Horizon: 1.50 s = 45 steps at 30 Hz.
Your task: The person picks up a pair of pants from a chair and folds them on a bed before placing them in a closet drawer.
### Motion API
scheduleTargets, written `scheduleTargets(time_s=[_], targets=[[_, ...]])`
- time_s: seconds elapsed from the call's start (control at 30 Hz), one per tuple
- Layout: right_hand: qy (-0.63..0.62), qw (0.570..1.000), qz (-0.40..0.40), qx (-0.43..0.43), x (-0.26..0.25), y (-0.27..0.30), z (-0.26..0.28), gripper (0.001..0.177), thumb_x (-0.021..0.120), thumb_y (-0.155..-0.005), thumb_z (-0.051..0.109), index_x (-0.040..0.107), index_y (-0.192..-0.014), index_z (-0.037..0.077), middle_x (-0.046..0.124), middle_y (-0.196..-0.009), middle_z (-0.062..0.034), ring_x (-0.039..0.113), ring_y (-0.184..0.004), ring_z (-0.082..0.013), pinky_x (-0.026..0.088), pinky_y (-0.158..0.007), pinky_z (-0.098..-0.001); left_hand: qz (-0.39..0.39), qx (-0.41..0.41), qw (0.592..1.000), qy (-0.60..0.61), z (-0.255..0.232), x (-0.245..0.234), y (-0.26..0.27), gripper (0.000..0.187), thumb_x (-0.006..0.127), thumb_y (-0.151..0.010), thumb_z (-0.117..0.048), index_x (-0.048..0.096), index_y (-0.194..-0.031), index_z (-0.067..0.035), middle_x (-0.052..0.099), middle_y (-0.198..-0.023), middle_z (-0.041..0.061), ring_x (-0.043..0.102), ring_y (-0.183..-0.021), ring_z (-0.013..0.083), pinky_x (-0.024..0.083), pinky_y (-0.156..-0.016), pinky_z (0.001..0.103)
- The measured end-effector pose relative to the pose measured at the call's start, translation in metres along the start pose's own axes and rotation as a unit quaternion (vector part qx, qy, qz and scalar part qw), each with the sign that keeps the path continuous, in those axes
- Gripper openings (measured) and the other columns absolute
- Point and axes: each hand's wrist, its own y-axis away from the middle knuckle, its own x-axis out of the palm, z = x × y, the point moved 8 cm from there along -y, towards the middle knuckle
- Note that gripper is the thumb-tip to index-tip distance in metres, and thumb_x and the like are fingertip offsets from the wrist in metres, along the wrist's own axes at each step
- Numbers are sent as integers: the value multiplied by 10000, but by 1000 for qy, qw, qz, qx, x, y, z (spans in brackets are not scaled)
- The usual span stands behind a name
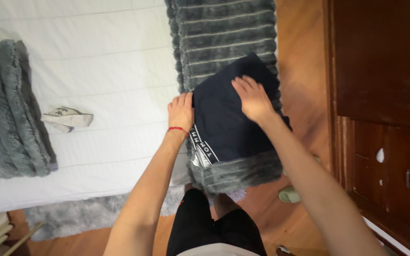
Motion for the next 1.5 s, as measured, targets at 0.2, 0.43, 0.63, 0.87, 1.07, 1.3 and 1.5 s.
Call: scheduleTargets(time_s=[0.2,0.43,0.63,0.87,1.07,1.3,1.5], targets=[[151,986,39,-51,23,-75,-14,570,603,-811,89,621,-1379,125,646,-1225,-111,539,-1261,-331,336,-1082,-549,88,-26,994,60,16,11,-10,270,716,-843,-111,630,-1096,-68,661,-1027,161,635,-986,383,507,-855,483],[130,983,129,18,-18,42,-26,330,732,-805,118,699,-1133,133,659,-1040,-67,600,-1100,-280,442,-991,-440,76,203,974,69,-59,-9,73,55,626,-862,-84,587,-889,-112,565,-866,113,621,-827,317,519,-718,442],[44,988,146,17,-32,187,15,504,736,-759,91,663,-1257,57,640,-1238,-125,590,-1128,-292,452,-940,-436,174,196,963,64,-109,2,163,312,725,-831,-184,630,-1103,-63,586,-974,125,599,-944,321,497,-809,447],[69,993,65,-63,-46,161,66,583,705,-772,85,624,-1349,126,544,-1475,-94,481,-1396,-270,423,-1054,-457,-87,-220,947,219,-49,12,182,806,899,-682,-280,508,-1284,87,634,-1165,283,616,-1063,417,496,-907,470],[-14,975,190,-115,-12,107,113,1057,902,-554,194,413,-1481,55,377,-1568,-185,287,-1473,-357,276,-1153,-546,14,-396,860,321,-30,69,180,558,838,-795,-349,667,-1187,10,738,-1108,222,712,-1018,362,541,-909,426],[-120,976,177,-47,16,82,121,1209,947,-530,241,321,-1533,-12,388,-1553,-156,235,-1531,-343,193,-1219,-573,-105,-168,971,132,-79,1,160,711,835,-767,-163,529,-1380,29,545,-1209,228,525,-1113,429,444,-931,483],[-93,979,179,-20,31,84,113,1233,961,-487,252,327,-1507,-26,443,-1482,-222,328,-1423,-362,190,-1183,-571,-70,-142,977,142,-84,7,157,646,812,-764,-69,552,-1354,-33,554,-1275,198,520,-1180,417,445,-1006,472]])
